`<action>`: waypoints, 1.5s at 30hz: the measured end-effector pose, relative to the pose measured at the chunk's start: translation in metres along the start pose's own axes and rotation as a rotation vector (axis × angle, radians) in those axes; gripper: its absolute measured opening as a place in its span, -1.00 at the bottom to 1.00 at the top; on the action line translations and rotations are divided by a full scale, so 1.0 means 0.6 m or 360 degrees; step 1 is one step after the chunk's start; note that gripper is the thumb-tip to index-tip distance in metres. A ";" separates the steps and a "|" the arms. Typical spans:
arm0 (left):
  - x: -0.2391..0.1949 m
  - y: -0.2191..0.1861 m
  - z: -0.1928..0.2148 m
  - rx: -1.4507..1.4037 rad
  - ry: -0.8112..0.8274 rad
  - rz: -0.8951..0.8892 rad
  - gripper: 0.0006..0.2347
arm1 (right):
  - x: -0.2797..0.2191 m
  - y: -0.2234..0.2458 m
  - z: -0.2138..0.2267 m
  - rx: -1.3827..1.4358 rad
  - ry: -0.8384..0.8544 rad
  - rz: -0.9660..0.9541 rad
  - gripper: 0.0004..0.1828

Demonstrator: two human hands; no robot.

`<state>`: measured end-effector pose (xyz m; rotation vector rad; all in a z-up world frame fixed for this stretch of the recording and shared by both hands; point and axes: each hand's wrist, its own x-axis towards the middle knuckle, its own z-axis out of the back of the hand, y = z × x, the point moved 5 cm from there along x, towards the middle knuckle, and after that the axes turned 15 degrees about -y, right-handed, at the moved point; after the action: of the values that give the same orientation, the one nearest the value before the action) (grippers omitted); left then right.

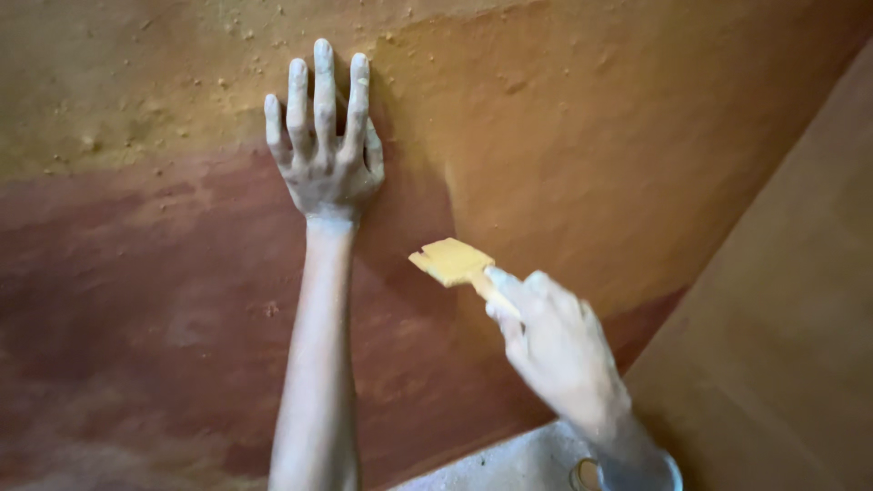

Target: The person paints a wall with yellow paint using a paintbrush. They repeatedly dip the brush into a small container on the floor and apply paint to the wall surface in vertical strokes.

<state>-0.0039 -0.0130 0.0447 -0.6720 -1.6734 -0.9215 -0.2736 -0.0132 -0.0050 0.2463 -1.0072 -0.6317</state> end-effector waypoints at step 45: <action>-0.219 -0.052 0.019 0.0092 0.0439 0.0239 -0.52 | 0.085 0.022 0.046 -0.0048 -0.0772 0.0477 -0.61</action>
<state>0.0019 -0.0184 -0.0905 -0.5939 -1.3806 -0.8159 -0.2728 -0.0309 0.0518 -0.0933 -1.4660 -0.4381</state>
